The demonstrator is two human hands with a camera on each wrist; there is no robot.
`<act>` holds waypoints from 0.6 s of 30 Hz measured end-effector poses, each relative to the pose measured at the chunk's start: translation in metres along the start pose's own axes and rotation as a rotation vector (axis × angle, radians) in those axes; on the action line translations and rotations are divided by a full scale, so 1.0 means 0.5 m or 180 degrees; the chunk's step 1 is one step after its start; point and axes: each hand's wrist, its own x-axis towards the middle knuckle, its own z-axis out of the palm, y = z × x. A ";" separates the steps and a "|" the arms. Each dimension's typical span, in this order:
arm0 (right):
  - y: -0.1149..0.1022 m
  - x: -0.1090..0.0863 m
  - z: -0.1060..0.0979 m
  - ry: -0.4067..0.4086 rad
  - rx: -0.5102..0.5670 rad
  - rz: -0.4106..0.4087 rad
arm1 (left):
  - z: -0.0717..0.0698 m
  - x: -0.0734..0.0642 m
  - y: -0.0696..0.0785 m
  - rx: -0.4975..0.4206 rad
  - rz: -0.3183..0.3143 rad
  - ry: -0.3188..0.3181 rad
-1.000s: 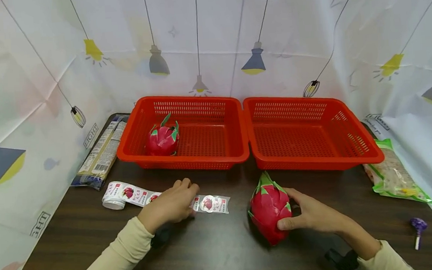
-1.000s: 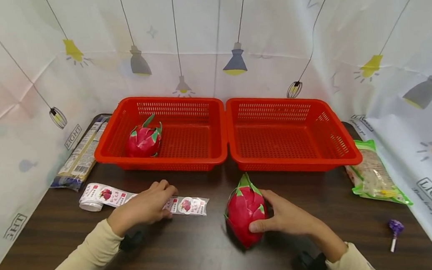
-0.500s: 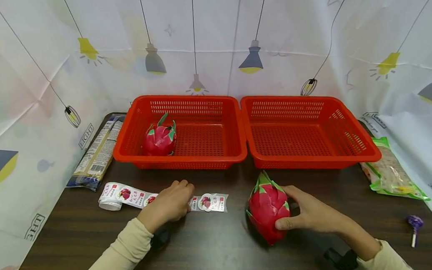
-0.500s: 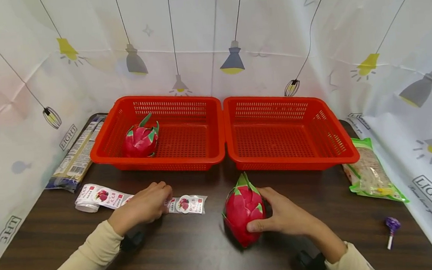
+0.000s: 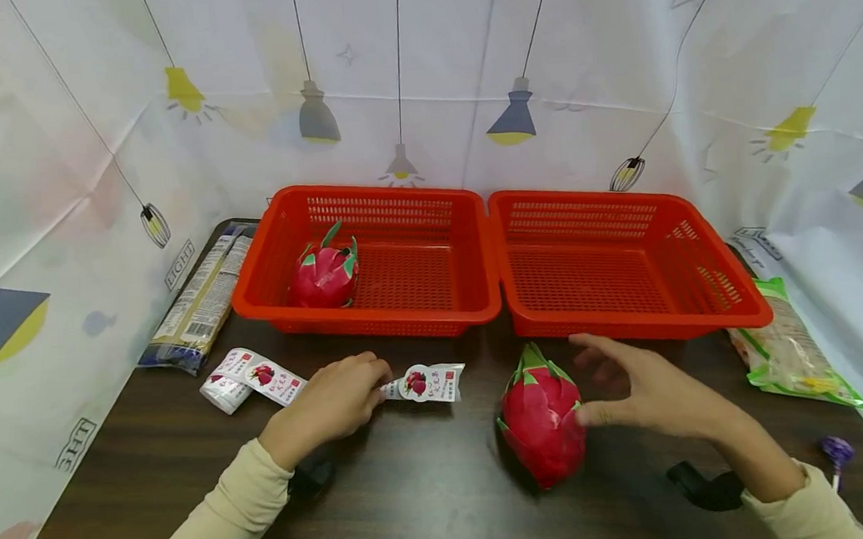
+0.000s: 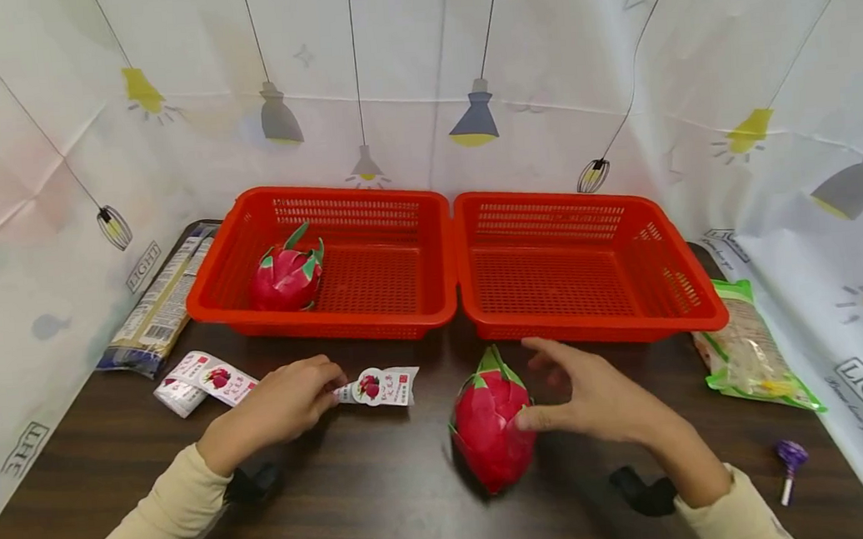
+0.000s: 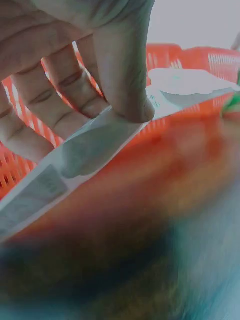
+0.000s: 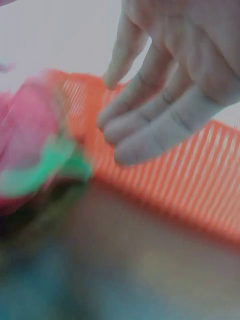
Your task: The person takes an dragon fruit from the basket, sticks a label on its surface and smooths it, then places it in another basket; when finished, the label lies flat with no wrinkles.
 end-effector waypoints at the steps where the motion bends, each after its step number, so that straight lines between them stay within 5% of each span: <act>1: -0.014 0.005 -0.013 0.0087 -0.0077 -0.0074 | -0.008 -0.004 0.004 -0.0017 0.0025 0.0032; 5: -0.091 0.047 -0.039 0.0188 -0.0261 -0.0438 | -0.039 -0.023 0.020 -0.0059 0.0245 0.0256; 11: -0.210 0.151 0.001 -0.0564 -0.0561 -0.0788 | -0.062 -0.044 0.048 0.0024 0.0632 0.0645; 14: -0.239 0.177 0.026 -0.0847 -0.0565 -0.0926 | -0.066 -0.048 0.057 0.0050 0.0708 0.0690; 18: -0.250 0.189 0.049 -0.0871 -0.0506 -0.1014 | -0.068 -0.052 0.060 0.0048 0.0710 0.0694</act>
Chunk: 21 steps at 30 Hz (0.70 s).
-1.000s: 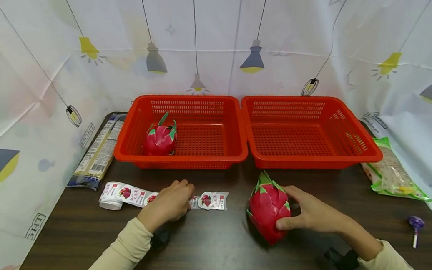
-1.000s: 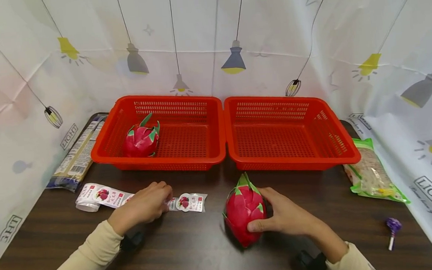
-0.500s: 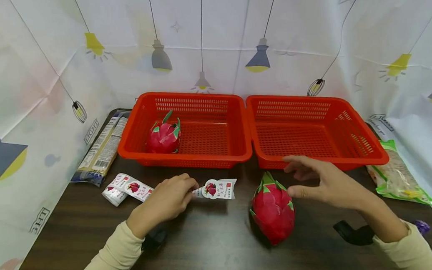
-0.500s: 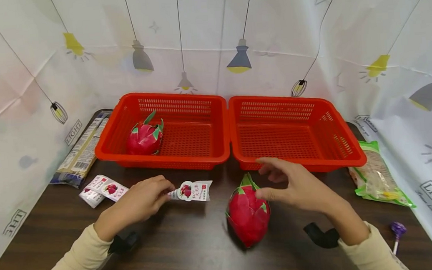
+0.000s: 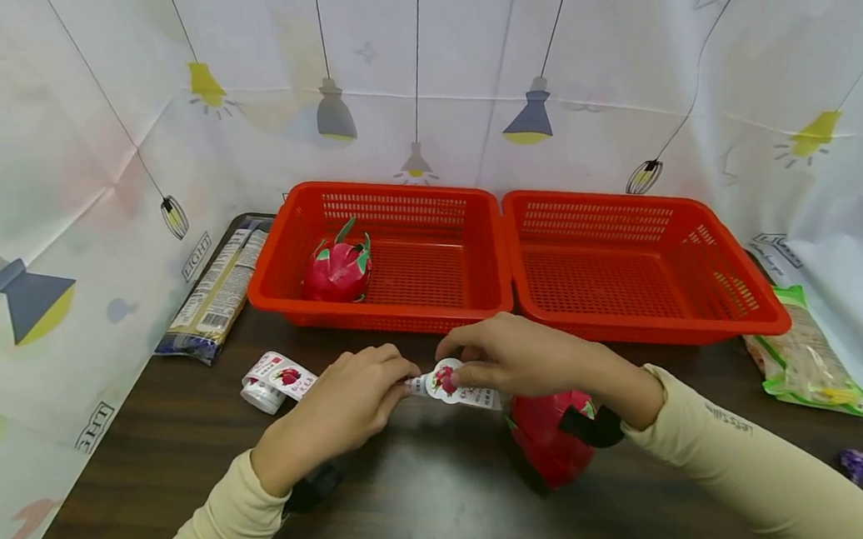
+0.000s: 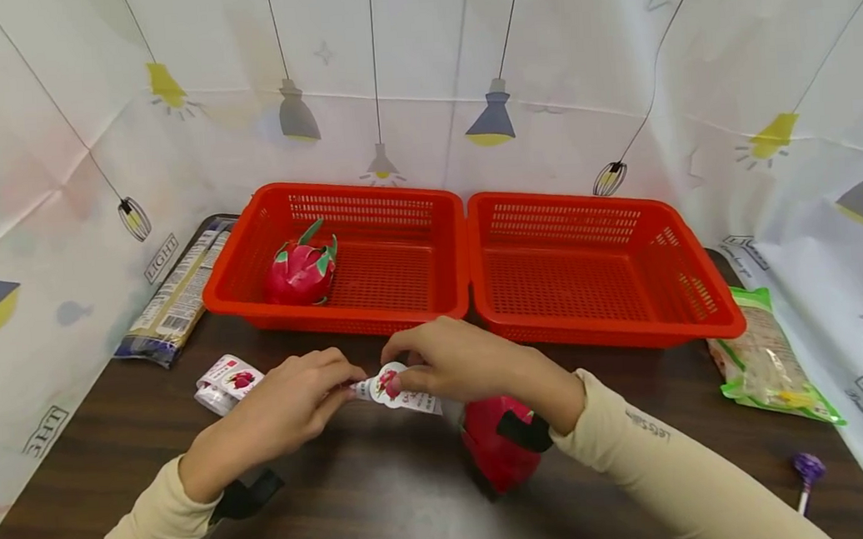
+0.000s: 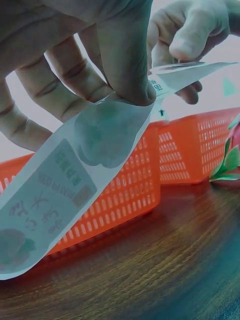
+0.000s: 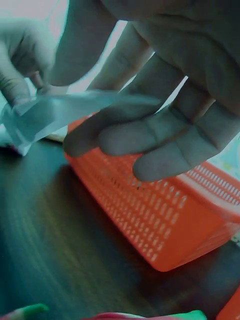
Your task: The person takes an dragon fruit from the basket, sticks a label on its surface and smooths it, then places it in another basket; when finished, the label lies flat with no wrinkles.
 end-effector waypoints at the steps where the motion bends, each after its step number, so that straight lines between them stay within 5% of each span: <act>1: 0.001 0.001 0.004 0.0026 0.0011 0.0000 | 0.000 0.001 0.000 -0.0013 -0.0001 -0.0008; 5: 0.004 0.001 0.015 0.0084 0.0090 0.0016 | 0.001 0.002 0.000 -0.0178 -0.0052 -0.0114; 10: 0.008 -0.009 0.028 0.0022 0.0179 0.0026 | -0.002 0.007 -0.005 -0.0613 -0.0125 -0.0588; 17: -0.004 -0.023 0.048 0.0031 0.0264 -0.0185 | -0.027 0.044 -0.046 -0.1656 0.0062 -0.1172; 21: -0.015 -0.028 0.063 0.0111 0.0292 -0.0294 | -0.017 0.074 -0.064 -0.2217 0.0097 -0.1686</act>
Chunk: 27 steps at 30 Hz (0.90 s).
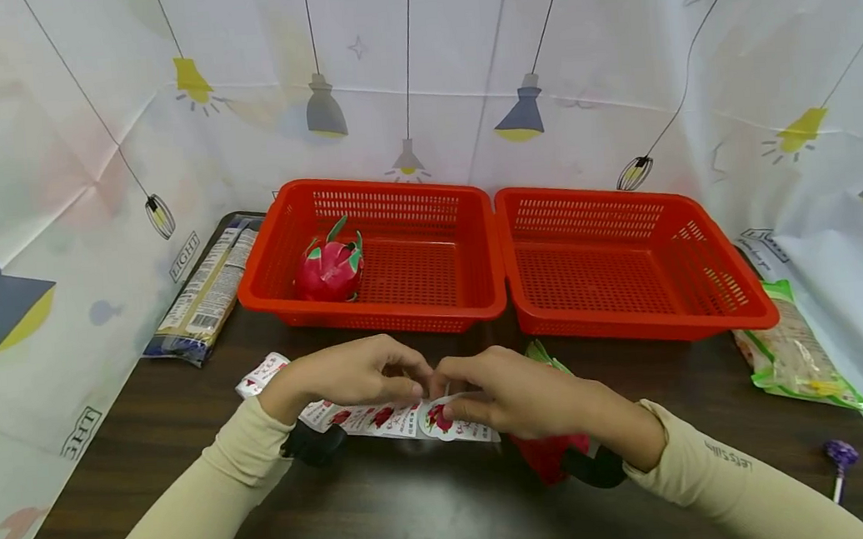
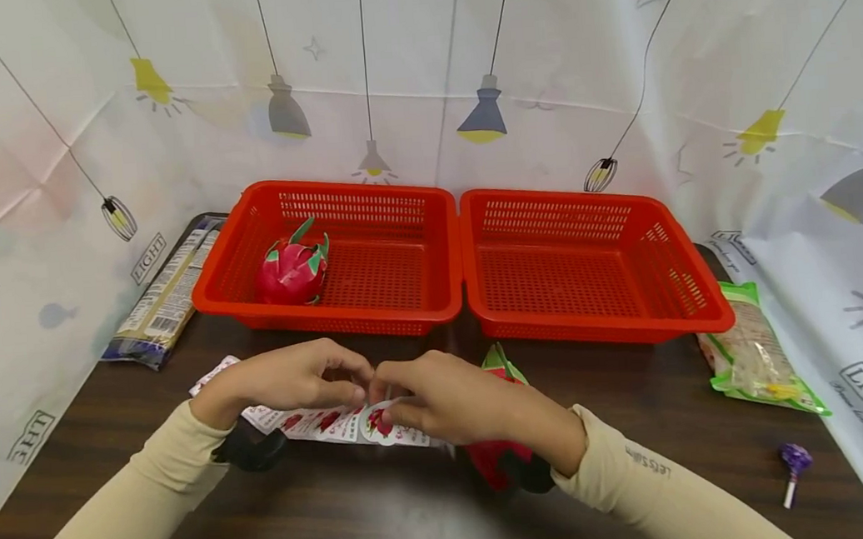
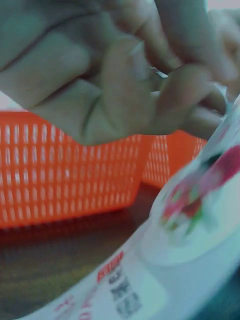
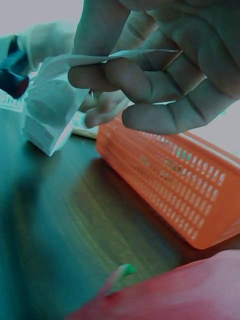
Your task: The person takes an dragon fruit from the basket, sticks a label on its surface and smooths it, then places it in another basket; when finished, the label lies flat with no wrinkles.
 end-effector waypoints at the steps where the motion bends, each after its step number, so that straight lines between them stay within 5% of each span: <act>1: -0.002 -0.001 0.004 0.0024 0.0013 -0.0027 | -0.001 0.006 -0.004 -0.0099 -0.0052 -0.0114; 8: -0.005 -0.005 0.022 0.0158 0.0064 -0.0073 | 0.001 0.015 -0.018 -0.0363 -0.0271 -0.0293; 15: 0.000 -0.012 0.029 0.0246 -0.0051 0.0047 | 0.008 0.027 -0.020 -0.0191 -0.0191 -0.0254; 27: 0.000 -0.026 0.055 0.0508 -0.0546 0.0143 | 0.017 0.039 -0.017 -0.0119 -0.0352 -0.0337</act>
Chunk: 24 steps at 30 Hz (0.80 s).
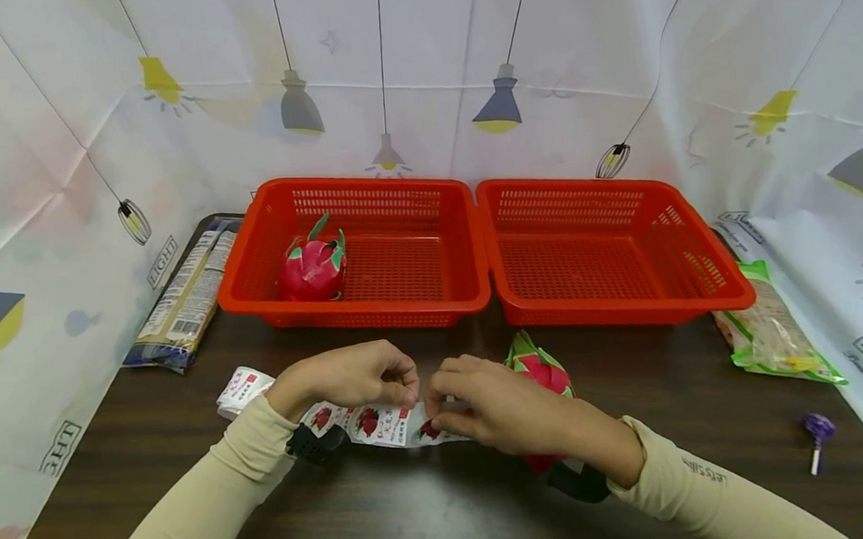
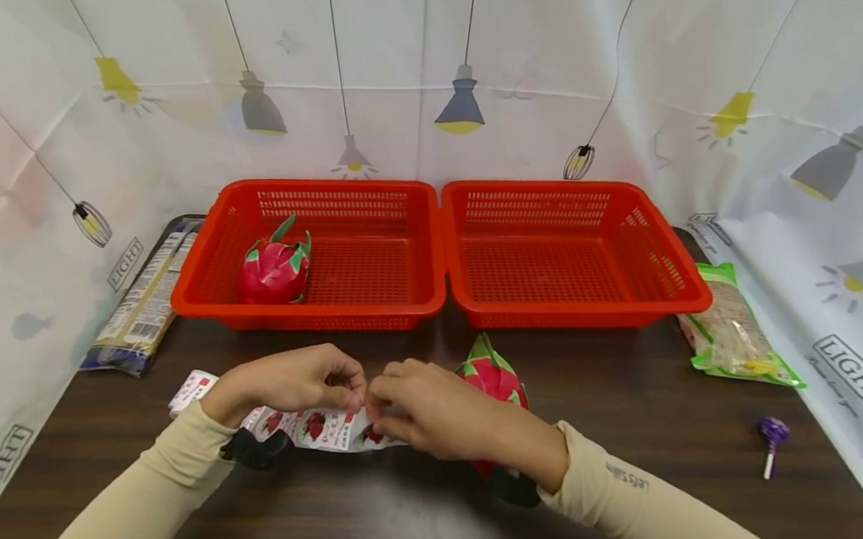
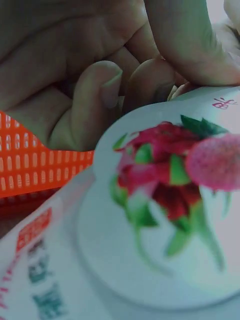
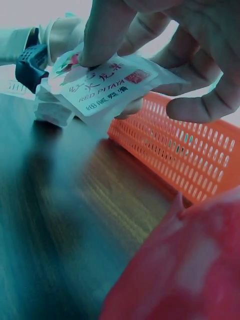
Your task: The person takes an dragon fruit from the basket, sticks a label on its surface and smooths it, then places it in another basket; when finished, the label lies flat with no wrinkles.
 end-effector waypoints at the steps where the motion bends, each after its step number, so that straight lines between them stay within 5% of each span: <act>1: 0.000 -0.003 0.001 0.0028 0.0008 0.0023 | 0.000 0.001 0.000 0.0003 -0.0009 -0.0013; 8: 0.007 -0.029 -0.018 0.0535 0.0450 0.0196 | 0.001 0.017 -0.021 -0.0080 -0.0136 -0.0081; 12: 0.025 -0.060 -0.043 0.0961 0.0687 0.0586 | -0.001 0.023 -0.045 -0.0057 -0.0336 -0.0067; 18: 0.063 -0.132 -0.067 0.1320 0.1101 0.1137 | -0.004 0.027 -0.072 0.0291 -0.0600 0.0082; 24: 0.067 -0.191 -0.029 0.1596 0.1217 0.1494 | 0.003 0.040 -0.085 0.0782 -0.0836 0.0359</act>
